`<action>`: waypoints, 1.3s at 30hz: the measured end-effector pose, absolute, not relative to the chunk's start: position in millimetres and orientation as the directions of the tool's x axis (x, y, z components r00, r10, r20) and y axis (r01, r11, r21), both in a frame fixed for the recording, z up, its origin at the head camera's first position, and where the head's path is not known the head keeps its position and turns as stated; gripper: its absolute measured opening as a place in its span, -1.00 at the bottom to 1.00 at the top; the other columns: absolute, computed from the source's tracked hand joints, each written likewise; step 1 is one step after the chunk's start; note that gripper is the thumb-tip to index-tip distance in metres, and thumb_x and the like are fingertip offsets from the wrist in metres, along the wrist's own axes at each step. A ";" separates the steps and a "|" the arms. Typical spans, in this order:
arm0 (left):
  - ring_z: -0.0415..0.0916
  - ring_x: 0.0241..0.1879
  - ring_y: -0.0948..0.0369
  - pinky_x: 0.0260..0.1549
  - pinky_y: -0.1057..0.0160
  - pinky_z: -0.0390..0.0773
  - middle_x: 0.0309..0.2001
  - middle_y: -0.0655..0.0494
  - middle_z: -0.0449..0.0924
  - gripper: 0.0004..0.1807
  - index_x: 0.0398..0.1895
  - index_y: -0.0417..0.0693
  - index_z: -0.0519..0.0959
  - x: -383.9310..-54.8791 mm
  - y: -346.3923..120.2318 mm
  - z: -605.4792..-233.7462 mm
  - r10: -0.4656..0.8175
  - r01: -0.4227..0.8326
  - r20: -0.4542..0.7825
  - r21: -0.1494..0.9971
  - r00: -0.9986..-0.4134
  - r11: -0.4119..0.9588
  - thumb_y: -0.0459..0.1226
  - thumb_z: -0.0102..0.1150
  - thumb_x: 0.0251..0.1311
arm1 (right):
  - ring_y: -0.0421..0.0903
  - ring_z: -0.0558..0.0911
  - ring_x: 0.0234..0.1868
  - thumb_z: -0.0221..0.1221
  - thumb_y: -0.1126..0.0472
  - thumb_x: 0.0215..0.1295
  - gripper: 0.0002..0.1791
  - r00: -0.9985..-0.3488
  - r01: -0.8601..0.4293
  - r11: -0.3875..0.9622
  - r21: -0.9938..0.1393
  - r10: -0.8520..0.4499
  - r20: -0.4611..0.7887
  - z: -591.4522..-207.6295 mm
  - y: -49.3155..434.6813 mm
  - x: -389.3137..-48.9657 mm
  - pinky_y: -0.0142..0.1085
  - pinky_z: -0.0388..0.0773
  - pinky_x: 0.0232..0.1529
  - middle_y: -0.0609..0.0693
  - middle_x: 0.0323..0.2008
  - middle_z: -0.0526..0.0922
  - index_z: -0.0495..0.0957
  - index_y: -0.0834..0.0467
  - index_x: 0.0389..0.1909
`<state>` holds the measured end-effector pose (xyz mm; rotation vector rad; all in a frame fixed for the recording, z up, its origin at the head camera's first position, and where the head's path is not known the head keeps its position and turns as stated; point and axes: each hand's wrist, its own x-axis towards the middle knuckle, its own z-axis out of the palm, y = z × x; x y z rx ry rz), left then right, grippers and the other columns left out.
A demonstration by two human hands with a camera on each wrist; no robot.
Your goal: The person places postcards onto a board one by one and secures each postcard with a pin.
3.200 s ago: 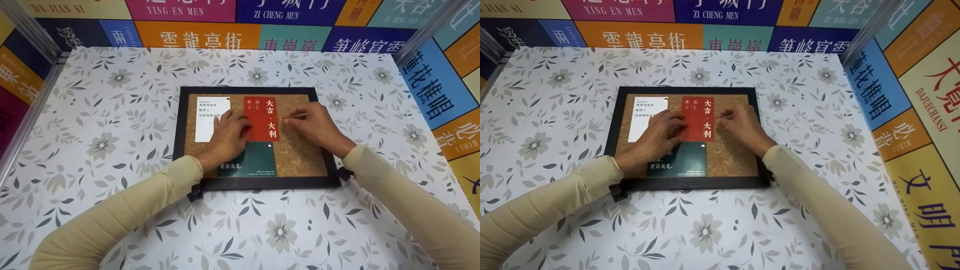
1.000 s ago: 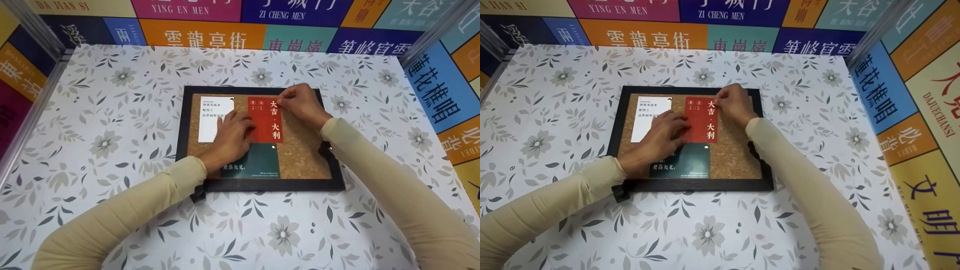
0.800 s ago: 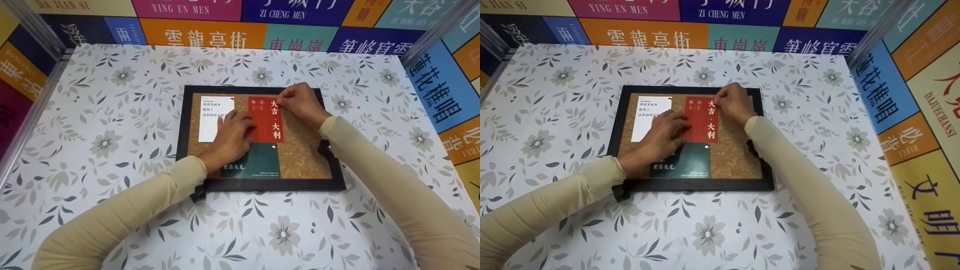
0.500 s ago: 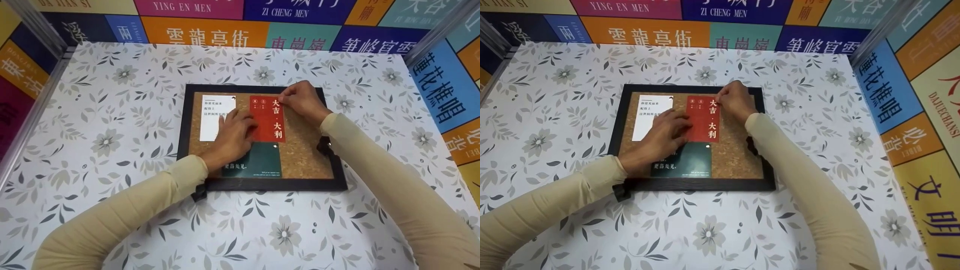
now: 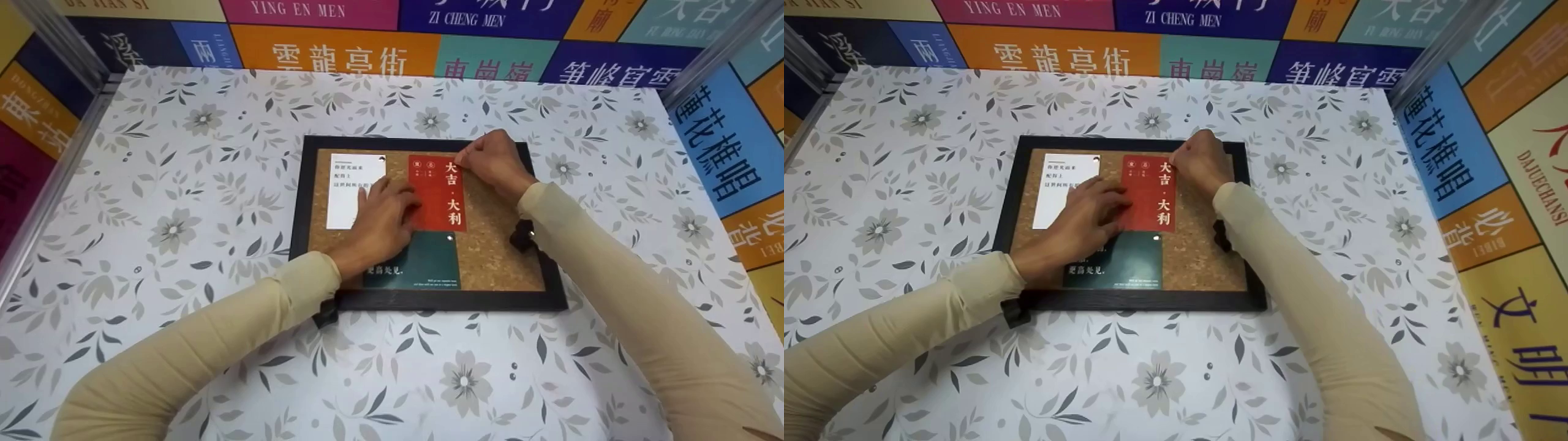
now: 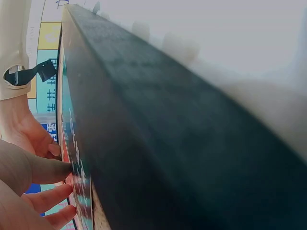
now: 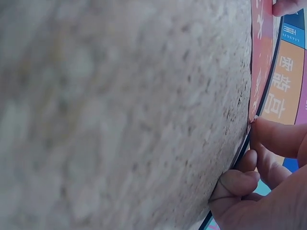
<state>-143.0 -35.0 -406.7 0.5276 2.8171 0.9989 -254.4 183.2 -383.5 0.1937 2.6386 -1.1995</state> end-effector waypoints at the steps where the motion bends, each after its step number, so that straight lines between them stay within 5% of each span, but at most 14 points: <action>1: 0.06 0.68 -0.22 0.60 -0.50 -0.13 0.52 -0.08 0.47 -0.55 0.33 -0.15 0.71 -143.1 -34.7 -406.5 0.356 0.285 0.014 0.627 -0.934 0.725 -0.38 0.39 0.39 | -0.09 0.61 -0.04 0.30 0.26 0.52 -0.79 -0.961 0.226 0.657 -0.719 0.030 -0.275 -383.3 183.0 -254.9 -0.31 0.56 -0.12 0.18 0.01 0.81 0.82 0.35 -0.12; 13: 0.08 0.67 -0.21 0.60 -0.48 -0.11 0.50 -0.07 0.48 -0.55 0.34 -0.13 0.71 -141.0 -37.9 -405.2 0.349 0.283 0.017 0.622 -0.937 0.730 -0.38 0.39 0.39 | -0.06 0.64 -0.07 0.28 0.26 0.48 -0.82 -0.950 0.263 0.661 -0.703 0.052 -0.308 -384.3 179.8 -258.6 -0.29 0.57 -0.11 0.15 -0.03 0.81 0.80 0.29 -0.20; 23: 0.10 0.65 -0.18 0.60 -0.47 -0.08 0.51 -0.05 0.47 -0.55 0.35 -0.14 0.70 -141.7 -37.1 -406.2 0.354 0.283 0.007 0.618 -0.935 0.734 -0.35 0.39 0.42 | -0.03 0.65 -0.03 0.25 0.35 0.47 -0.86 -0.987 0.093 0.733 -0.674 -0.022 -0.160 -392.6 180.9 -255.1 -0.19 0.61 0.08 0.18 -0.07 0.77 0.75 0.34 -0.20; 29: 0.13 0.63 -0.16 0.56 -0.56 -0.11 0.51 -0.02 0.45 -0.52 0.39 -0.10 0.68 -144.9 -34.7 -408.4 0.368 0.288 -0.023 0.577 -0.930 0.764 -0.30 0.41 0.44 | 0.02 0.64 -0.05 0.16 0.32 0.52 -0.82 -0.988 -0.001 0.778 -0.629 -0.096 -0.117 -394.3 183.7 -250.7 -0.21 0.58 -0.06 0.19 -0.07 0.73 0.72 0.31 -0.17; 39: 0.22 0.57 -0.14 0.49 -0.66 -0.06 0.49 -0.01 0.47 -0.54 0.37 -0.08 0.68 -142.7 -34.6 -401.4 0.379 0.312 -0.024 0.521 -0.925 0.794 -0.29 0.40 0.44 | 0.12 0.60 -0.02 0.15 0.23 0.64 -0.74 -0.965 -0.217 0.885 -0.412 -0.259 -0.049 -398.6 185.9 -244.1 0.03 0.62 0.09 0.21 -0.02 0.65 0.71 0.33 0.04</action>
